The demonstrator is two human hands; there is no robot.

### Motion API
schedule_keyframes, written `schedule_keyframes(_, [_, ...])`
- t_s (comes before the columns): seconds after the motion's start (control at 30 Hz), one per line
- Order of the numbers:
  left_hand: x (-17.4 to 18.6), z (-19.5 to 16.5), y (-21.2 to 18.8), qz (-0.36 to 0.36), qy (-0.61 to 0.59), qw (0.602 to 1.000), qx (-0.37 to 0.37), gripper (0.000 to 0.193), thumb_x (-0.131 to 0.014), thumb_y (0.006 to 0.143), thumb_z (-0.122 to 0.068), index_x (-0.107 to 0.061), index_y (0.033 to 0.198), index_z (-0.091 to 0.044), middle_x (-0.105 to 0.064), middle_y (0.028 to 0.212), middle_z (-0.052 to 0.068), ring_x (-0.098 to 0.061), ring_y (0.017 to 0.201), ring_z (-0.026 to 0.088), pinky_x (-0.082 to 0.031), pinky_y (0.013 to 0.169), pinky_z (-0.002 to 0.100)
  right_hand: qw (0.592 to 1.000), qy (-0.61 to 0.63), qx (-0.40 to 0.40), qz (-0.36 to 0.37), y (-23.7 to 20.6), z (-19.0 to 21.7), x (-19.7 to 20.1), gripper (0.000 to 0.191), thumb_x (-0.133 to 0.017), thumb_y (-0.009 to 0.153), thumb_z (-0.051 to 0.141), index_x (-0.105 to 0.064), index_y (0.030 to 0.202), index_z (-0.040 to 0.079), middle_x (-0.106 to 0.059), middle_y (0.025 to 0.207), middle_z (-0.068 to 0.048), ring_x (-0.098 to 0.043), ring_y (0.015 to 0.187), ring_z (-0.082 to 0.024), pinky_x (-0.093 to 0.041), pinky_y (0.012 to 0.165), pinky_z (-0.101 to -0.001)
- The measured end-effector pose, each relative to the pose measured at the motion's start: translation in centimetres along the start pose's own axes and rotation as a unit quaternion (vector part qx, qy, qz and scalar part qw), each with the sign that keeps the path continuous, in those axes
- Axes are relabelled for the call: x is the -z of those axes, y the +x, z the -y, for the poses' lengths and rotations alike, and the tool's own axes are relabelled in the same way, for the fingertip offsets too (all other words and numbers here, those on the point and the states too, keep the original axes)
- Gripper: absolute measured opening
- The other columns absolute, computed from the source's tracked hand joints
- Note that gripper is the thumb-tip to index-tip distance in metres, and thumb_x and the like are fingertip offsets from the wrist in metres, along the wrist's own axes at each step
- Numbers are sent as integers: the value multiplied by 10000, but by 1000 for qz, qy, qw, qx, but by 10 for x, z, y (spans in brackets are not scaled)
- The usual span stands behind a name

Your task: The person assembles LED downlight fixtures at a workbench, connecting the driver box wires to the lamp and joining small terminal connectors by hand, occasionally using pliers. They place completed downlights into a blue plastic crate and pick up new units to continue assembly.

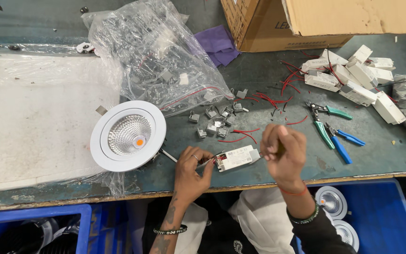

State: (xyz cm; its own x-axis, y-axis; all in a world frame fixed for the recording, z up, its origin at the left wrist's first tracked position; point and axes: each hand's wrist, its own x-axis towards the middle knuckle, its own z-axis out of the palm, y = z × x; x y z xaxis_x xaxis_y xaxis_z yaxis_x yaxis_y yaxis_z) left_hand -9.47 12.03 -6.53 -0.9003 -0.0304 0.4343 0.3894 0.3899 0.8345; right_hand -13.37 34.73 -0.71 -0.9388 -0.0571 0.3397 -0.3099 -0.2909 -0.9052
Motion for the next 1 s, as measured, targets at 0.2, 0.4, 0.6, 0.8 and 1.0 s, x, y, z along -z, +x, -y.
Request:
schedule_keyframes(0.2, [1, -1, 0, 3, 13, 1000, -7, 85, -740, 800, -47, -666, 839, -35, -643, 794, 55, -591, 775, 252, -474, 694, 377, 996, 87, 17, -15, 2, -18, -21, 672, -375, 1140, 466, -367, 616, 46, -382, 610, -53, -282, 471, -92, -248, 417, -244])
schedule_keyframes(0.4, [2, -2, 1, 4, 4, 1000, 0, 83, -745, 807, -50, -670, 837, -34, -651, 796, 59, -592, 765, 251, -474, 687, 374, 998, 53, 36, -24, 7, -26, -35, 666, -371, 1159, 407, -330, 594, 58, -364, 577, -57, -269, 458, -89, -230, 403, -236])
schedule_keyframes(0.6, [2, 0, 1, -1, 1, 1000, -12, 92, -745, 801, -43, -663, 841, -31, -657, 809, 62, -605, 792, 254, -483, 703, 374, 997, 64, 41, -20, 9, -26, -43, 650, -351, 1168, 360, -321, 592, 60, -367, 569, -58, -268, 446, -91, -234, 401, -249])
schedule_keyframes(0.8, [2, 0, 1, 5, 0, 1000, -1, 89, -743, 797, -42, -664, 837, -31, -658, 804, 58, -601, 772, 250, -483, 682, 375, 996, 73, 45, 5, 9, -29, -44, 634, -344, 1169, 346, -305, 600, 67, -370, 576, -65, -257, 461, -89, -229, 411, -258])
schedule_keyframes(1.0, [2, 1, 1, 5, 7, 1000, -6, 90, -745, 796, -47, -663, 833, -37, -645, 797, 55, -595, 781, 253, -479, 703, 380, 995, 84, 41, 24, 8, -35, -44, 639, -342, 1164, 359, -300, 597, 67, -372, 577, -64, -271, 470, -95, -229, 416, -256])
